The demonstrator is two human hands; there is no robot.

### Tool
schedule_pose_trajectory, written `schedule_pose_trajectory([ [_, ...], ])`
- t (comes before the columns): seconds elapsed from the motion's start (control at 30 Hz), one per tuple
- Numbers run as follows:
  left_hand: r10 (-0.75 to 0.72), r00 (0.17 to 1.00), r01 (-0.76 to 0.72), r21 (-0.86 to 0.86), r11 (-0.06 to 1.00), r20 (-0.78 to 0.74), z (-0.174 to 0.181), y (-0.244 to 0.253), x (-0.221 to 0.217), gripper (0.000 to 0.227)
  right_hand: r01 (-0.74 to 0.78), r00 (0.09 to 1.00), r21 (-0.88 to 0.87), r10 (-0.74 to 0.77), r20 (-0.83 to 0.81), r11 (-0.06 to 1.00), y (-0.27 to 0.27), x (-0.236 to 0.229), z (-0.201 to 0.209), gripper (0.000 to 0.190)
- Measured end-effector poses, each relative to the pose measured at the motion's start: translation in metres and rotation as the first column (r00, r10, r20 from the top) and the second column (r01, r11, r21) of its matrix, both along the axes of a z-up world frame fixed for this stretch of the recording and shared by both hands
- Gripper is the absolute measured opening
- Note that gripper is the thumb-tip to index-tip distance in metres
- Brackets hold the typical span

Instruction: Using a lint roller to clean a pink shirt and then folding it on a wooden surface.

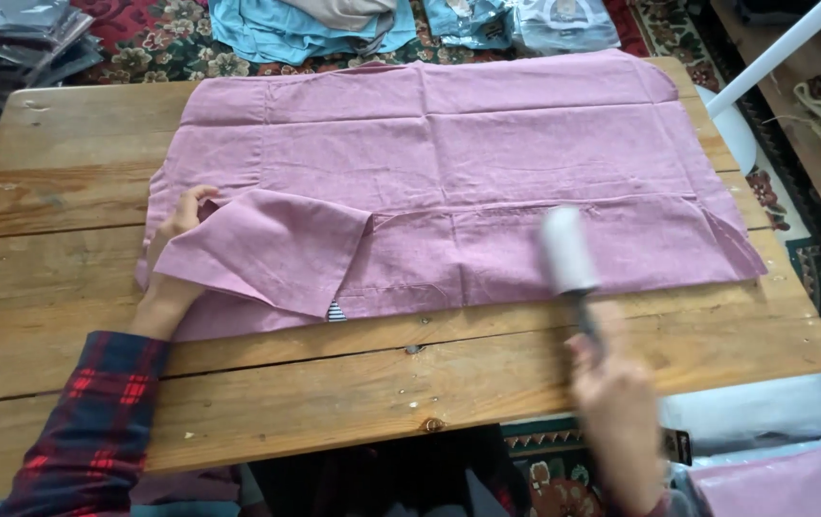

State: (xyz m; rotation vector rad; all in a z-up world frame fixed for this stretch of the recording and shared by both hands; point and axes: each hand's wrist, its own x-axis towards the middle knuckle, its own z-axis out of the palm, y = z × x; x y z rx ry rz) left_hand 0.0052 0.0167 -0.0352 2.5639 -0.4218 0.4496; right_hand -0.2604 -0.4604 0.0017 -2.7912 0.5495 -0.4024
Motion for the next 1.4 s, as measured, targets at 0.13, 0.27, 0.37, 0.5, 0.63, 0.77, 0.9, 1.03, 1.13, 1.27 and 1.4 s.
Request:
schedule_pose_trajectory([
  [0.13, -0.036, 0.999, 0.035, 0.041, 0.999, 0.009, 0.002, 0.0, -0.002, 0.056, -0.287, 0.953, 0.019, 0.287, -0.096, 0.958, 0.024, -0.032, 0.006, 0.047],
  [0.27, -0.062, 0.996, 0.059, 0.047, 0.997, 0.07, 0.003, 0.0, -0.001, 0.052, 0.158, 0.981, -0.007, -0.158, -0.114, 0.987, -0.061, -0.028, -0.003, 0.042],
  [0.37, -0.024, 0.997, 0.019, 0.075, 0.997, 0.067, 0.005, -0.003, 0.0, 0.055, 0.346, 0.937, 0.05, -0.348, 0.029, 0.937, -0.11, -0.027, -0.008, 0.043],
  [0.5, -0.242, 0.917, 0.249, 0.018, 0.968, 0.317, 0.02, -0.015, 0.002, 0.045, 0.298, 0.954, -0.017, -0.297, 0.051, 0.954, -0.04, -0.021, 0.013, 0.044],
  [0.63, -0.333, 0.937, 0.34, -0.493, 0.801, 0.105, 0.032, -0.022, 0.015, 0.041, -0.113, 0.983, 0.099, 0.126, -0.133, 0.989, 0.033, -0.027, -0.011, 0.068],
  [0.77, 0.087, 0.973, -0.154, -0.322, 0.934, -0.213, 0.012, -0.017, 0.077, 0.025, 0.053, 0.961, 0.425, 0.069, -0.268, 0.904, 0.011, -0.028, 0.023, 0.048],
  [0.9, 0.141, 0.975, -0.169, -0.161, 0.972, -0.17, 0.01, -0.018, 0.086, 0.062, 0.367, 0.929, 0.33, -0.362, -0.079, 0.87, -0.058, -0.028, 0.011, 0.039],
  [1.03, 0.102, 0.939, -0.124, -0.046, 0.991, -0.329, 0.011, -0.014, 0.042, 0.08, 0.47, 0.878, -0.062, -0.458, 0.137, 0.881, -0.081, -0.026, -0.01, 0.042],
  [1.13, 0.17, 0.965, -0.133, 0.186, 0.974, -0.2, -0.002, -0.005, -0.003, 0.086, 0.271, 0.958, -0.118, -0.28, -0.069, 0.955, -0.006, -0.014, 0.008, 0.045],
  [1.27, 0.093, 0.993, -0.106, 0.197, 0.975, 0.076, -0.017, 0.008, -0.048, 0.075, -0.205, 0.979, -0.131, 0.204, -0.022, 0.97, 0.056, -0.01, -0.008, 0.059],
  [1.4, 0.215, 0.962, -0.257, 0.297, 0.92, 0.166, -0.013, 0.02, -0.075, 0.062, -0.009, 0.965, 0.111, 0.038, -0.259, 0.994, -0.008, -0.007, 0.001, 0.049],
])
